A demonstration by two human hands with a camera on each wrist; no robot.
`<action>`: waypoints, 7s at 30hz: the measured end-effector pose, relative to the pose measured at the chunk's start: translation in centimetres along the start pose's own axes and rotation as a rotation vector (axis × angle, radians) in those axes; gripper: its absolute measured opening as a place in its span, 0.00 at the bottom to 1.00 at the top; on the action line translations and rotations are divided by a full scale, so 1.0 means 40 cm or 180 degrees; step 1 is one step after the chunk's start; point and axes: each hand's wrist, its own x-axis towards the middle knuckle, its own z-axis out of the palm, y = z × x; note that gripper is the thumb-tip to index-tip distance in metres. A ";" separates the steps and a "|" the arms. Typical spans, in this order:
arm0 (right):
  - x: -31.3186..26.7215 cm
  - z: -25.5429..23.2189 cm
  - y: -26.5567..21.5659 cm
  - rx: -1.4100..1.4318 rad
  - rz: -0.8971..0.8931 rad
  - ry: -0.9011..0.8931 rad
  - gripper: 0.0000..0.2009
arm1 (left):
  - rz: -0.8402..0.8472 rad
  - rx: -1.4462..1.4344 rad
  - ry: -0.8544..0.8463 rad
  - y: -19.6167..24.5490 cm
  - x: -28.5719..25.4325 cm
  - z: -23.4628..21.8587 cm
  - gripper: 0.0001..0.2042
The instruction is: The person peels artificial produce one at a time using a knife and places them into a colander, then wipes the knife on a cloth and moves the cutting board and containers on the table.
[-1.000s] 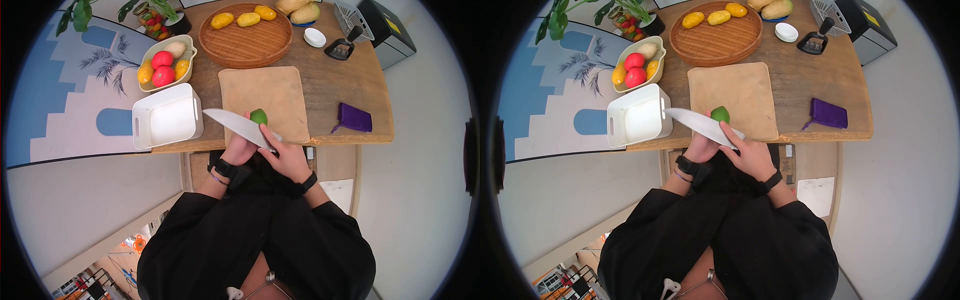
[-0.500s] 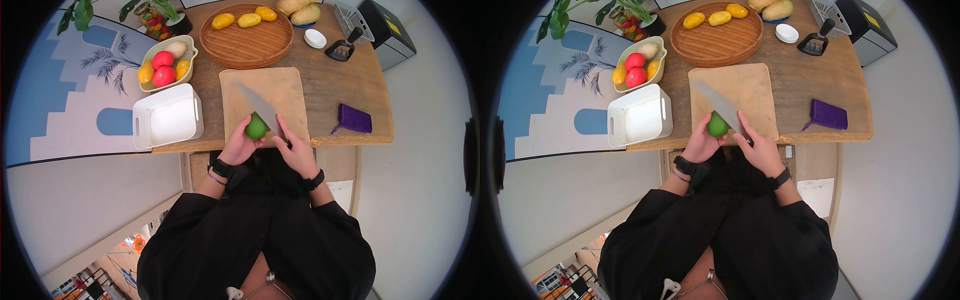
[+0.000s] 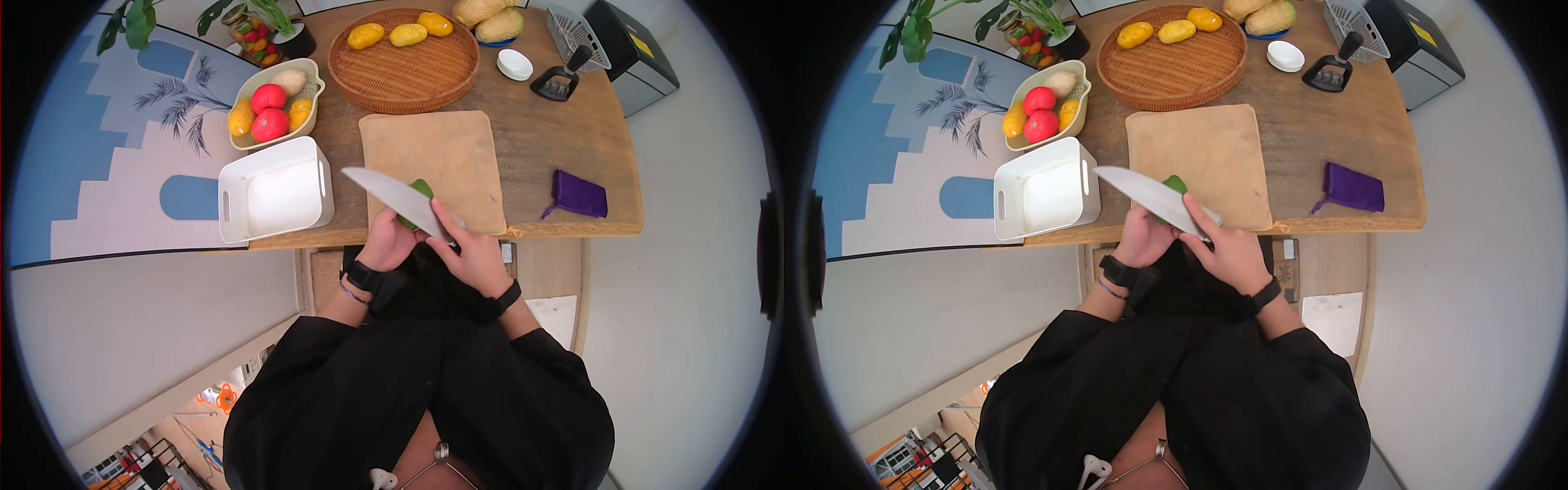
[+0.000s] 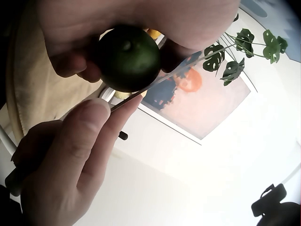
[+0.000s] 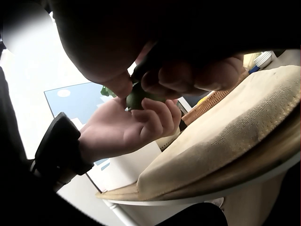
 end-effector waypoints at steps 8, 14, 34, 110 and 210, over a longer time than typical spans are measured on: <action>0.028 -0.037 0.042 0.0679 0.0955 -0.0065 0.32 | -0.0151 0.0204 -0.0259 0.033 -0.025 0.029 0.21; -0.001 -0.011 0.026 0.0778 0.0487 0.0146 0.33 | -0.0028 -0.0129 -0.0232 0.022 0.020 -0.031 0.25; 0.021 0.009 0.061 0.1317 0.0722 0.0079 0.32 | -0.0419 0.0193 -0.0050 0.022 -0.013 0.009 0.23; -0.012 0.011 0.001 0.0735 0.0153 -0.0012 0.32 | 0.0125 0.0194 0.0580 -0.042 0.037 -0.022 0.26; -0.006 0.027 -0.012 0.0223 -0.0038 0.0073 0.34 | 0.0251 0.0279 0.0235 -0.032 0.029 -0.038 0.25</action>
